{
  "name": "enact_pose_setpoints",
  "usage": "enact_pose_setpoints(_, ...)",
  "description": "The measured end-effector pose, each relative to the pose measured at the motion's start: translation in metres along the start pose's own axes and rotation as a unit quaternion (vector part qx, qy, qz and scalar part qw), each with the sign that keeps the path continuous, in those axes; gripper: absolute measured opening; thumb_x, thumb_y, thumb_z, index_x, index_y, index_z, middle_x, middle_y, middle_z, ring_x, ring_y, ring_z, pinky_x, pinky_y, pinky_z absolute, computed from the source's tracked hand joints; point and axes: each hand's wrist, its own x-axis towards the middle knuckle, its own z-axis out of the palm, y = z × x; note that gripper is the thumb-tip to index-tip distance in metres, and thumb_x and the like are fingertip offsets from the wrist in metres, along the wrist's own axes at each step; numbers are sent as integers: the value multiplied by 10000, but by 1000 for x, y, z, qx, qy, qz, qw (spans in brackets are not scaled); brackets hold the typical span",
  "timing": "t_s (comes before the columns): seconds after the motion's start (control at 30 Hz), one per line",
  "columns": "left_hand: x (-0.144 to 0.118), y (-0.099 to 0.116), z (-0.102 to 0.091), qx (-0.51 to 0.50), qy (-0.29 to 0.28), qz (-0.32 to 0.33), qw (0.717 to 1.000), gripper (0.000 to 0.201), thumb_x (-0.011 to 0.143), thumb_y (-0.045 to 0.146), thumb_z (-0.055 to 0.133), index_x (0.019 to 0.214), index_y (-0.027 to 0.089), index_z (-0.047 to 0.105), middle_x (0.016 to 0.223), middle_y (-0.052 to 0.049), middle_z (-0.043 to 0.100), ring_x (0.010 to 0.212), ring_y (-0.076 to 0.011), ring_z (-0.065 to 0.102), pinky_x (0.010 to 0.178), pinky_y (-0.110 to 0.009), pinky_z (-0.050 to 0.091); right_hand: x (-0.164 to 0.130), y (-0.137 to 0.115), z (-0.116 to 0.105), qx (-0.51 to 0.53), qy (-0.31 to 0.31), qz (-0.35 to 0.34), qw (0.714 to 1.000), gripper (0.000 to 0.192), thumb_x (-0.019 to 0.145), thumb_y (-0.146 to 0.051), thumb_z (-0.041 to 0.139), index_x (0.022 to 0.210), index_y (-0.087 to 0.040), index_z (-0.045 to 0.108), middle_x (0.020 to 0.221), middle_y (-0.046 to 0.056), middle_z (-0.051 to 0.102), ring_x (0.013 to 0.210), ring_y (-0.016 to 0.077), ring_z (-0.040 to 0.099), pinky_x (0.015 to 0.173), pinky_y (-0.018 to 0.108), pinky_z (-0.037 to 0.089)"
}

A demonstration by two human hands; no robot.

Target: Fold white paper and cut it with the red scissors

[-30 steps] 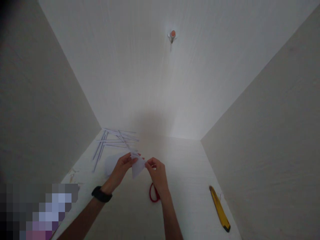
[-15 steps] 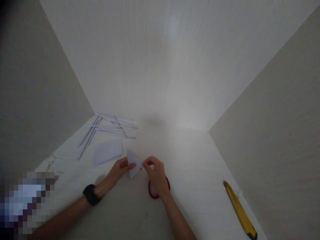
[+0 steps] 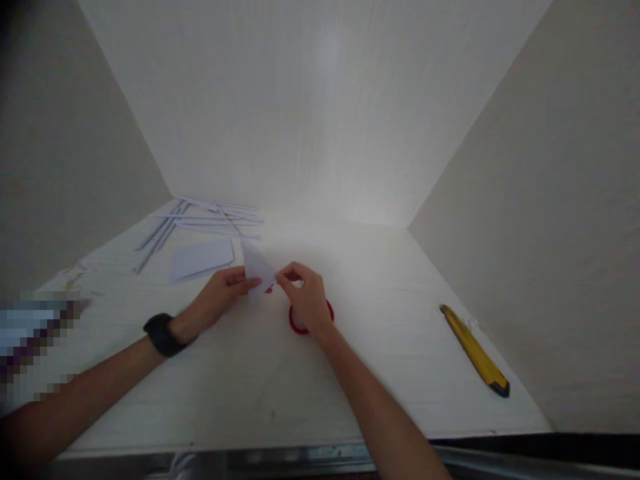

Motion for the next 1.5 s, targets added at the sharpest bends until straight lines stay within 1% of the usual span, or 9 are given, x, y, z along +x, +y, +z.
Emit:
enact_pose_setpoints(0.2,-6,3,6,-9,-1,73,997,316,708,325,739,974,157,709,901,-66,758,773,-198,684,753,-296,491,-3,0,-1,22,24,-36,999,147,778,-265,624,653,-187,625,674,18,654,689,169,611,718,290,483)
enact_pose_setpoints(0.4,-8,8,8,-36,22,112,993,228,723,308,732,894,165,687,869,-40,746,764,-170,670,754,-276,483,-5,-4,1,44,-5,-58,997,162,774,-300,650,657,-189,647,671,9,662,685,159,609,714,279,481)
enact_pose_setpoints(0.57,1,21,12,-65,16,109,992,273,669,322,758,858,138,687,833,-57,720,741,-172,650,713,-273,484,-6,-10,10,53,-9,-69,996,185,800,-330,625,681,-188,637,688,13,656,690,160,603,693,274,481)
enact_pose_setpoints(0.77,25,44,16,-87,28,103,991,295,625,307,780,851,153,668,741,-3,667,631,-124,608,613,-230,459,21,-20,3,12,8,-77,997,160,799,-276,613,672,-180,623,682,12,641,696,164,592,718,282,468)
enact_pose_setpoints(0.87,28,45,17,-73,43,101,991,252,641,297,782,810,153,662,701,12,655,607,-106,590,583,-207,440,28,-24,-4,-16,-4,-86,996,141,785,-239,623,656,-181,624,672,10,644,693,163,592,716,278,459)
enact_pose_setpoints(0.97,24,39,18,-47,56,89,993,233,635,272,796,781,142,668,648,12,653,571,-104,577,549,-201,424,24,-25,-10,-32,-27,-84,996,128,771,-196,632,645,-175,629,655,11,649,663,159,594,690,271,454)
enact_pose_setpoints(1.2,15,38,22,-26,57,77,995,246,678,311,772,857,177,669,756,-10,717,672,-138,633,626,-222,467,16,-8,-15,-3,-71,-56,996,164,807,-238,612,655,-178,620,653,7,656,653,149,613,675,256,474)
enact_pose_setpoints(1.33,16,42,20,-12,41,86,995,219,741,341,719,868,168,675,750,-28,730,695,-156,651,683,-245,483,15,-2,-17,-14,-57,-53,997,171,813,-233,608,652,-176,606,647,4,646,647,149,607,666,258,469)
enact_pose_setpoints(1.5,13,46,21,9,26,122,992,227,822,366,620,843,152,693,804,-61,739,736,-176,662,720,-263,478,12,-11,-22,-60,-28,-79,995,153,813,-199,609,662,-177,600,675,12,634,672,161,586,685,274,443)
